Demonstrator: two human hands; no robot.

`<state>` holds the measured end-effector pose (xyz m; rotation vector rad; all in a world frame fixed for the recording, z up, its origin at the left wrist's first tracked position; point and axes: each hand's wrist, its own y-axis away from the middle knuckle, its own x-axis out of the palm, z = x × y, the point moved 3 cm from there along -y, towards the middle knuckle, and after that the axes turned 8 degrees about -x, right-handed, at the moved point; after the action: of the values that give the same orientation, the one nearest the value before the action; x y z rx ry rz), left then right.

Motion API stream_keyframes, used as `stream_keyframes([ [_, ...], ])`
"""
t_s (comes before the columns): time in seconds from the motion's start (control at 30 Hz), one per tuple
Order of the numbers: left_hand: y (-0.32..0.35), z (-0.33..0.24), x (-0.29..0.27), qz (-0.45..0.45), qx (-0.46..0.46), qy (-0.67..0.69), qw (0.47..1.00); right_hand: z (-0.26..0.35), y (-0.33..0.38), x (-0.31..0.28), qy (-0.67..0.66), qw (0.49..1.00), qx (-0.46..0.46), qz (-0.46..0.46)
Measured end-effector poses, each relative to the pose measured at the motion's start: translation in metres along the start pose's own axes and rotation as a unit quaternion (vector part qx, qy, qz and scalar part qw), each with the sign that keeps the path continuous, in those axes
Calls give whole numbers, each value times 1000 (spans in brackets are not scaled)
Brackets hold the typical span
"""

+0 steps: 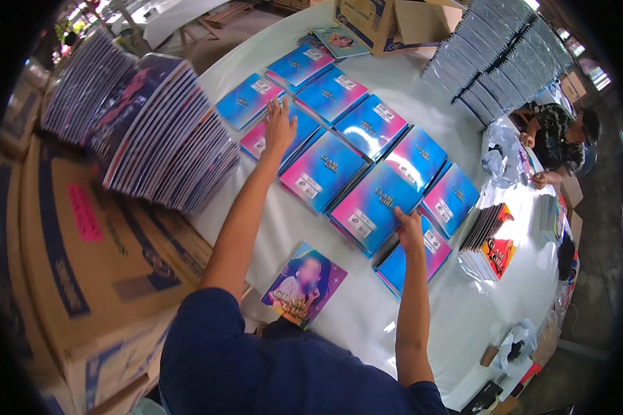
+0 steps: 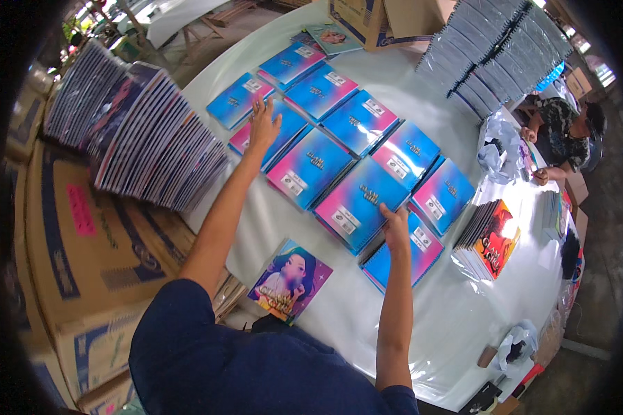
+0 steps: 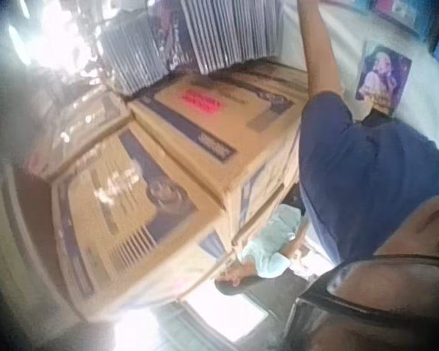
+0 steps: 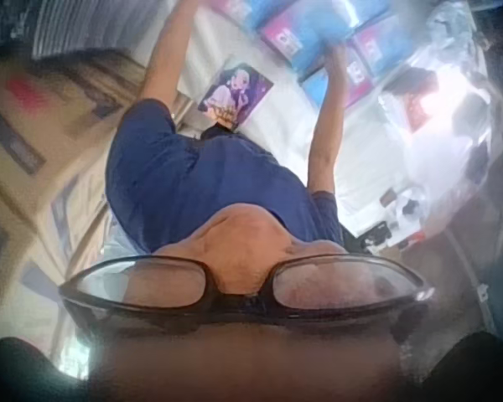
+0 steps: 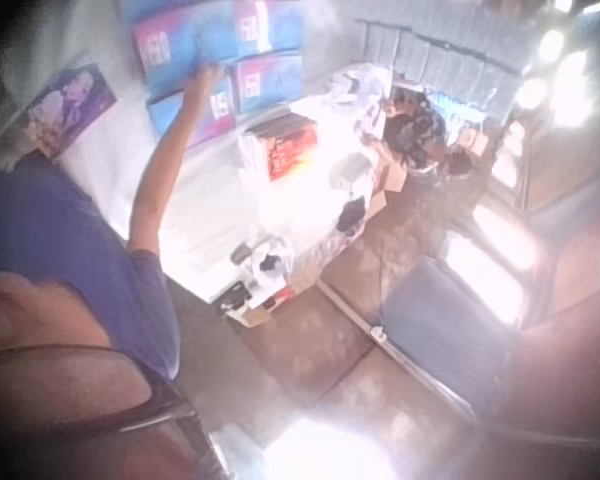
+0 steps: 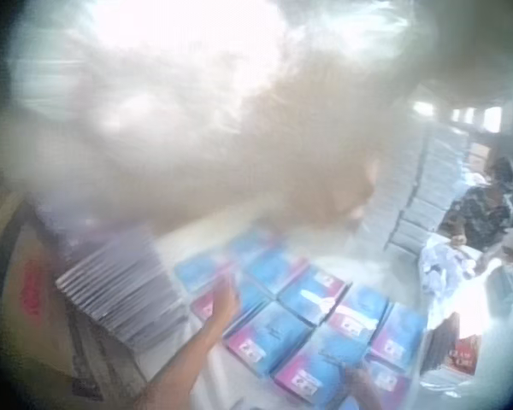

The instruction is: The person organizes spiral notebooks on a table, stacks them into a small pile, and places the stack into a plastic bag, sealing it with tape.

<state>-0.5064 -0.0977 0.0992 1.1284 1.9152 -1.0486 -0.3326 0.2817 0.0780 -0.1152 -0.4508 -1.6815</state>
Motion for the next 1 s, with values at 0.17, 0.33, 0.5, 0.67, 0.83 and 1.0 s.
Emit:
stream_keyframes([
  [0.17,-87,17,46,135,-71,-106,983,-25,-16,-20,43,996,55,-54],
  [0.33,-12,-19,31,284,-43,-206,936,-16,-3,-19,52,992,41,-110],
  [0.5,29,-10,26,285,-23,-198,938,-5,-2,-7,81,991,31,-101],
  [0.67,28,0,34,277,111,-247,922,-7,-5,-2,86,993,20,-84],
  [0.83,15,-57,-15,262,89,-160,948,-2,-2,-4,51,995,23,-77],
  [1.0,49,-153,-100,342,239,109,902,-7,-1,-18,41,997,48,-50],
])
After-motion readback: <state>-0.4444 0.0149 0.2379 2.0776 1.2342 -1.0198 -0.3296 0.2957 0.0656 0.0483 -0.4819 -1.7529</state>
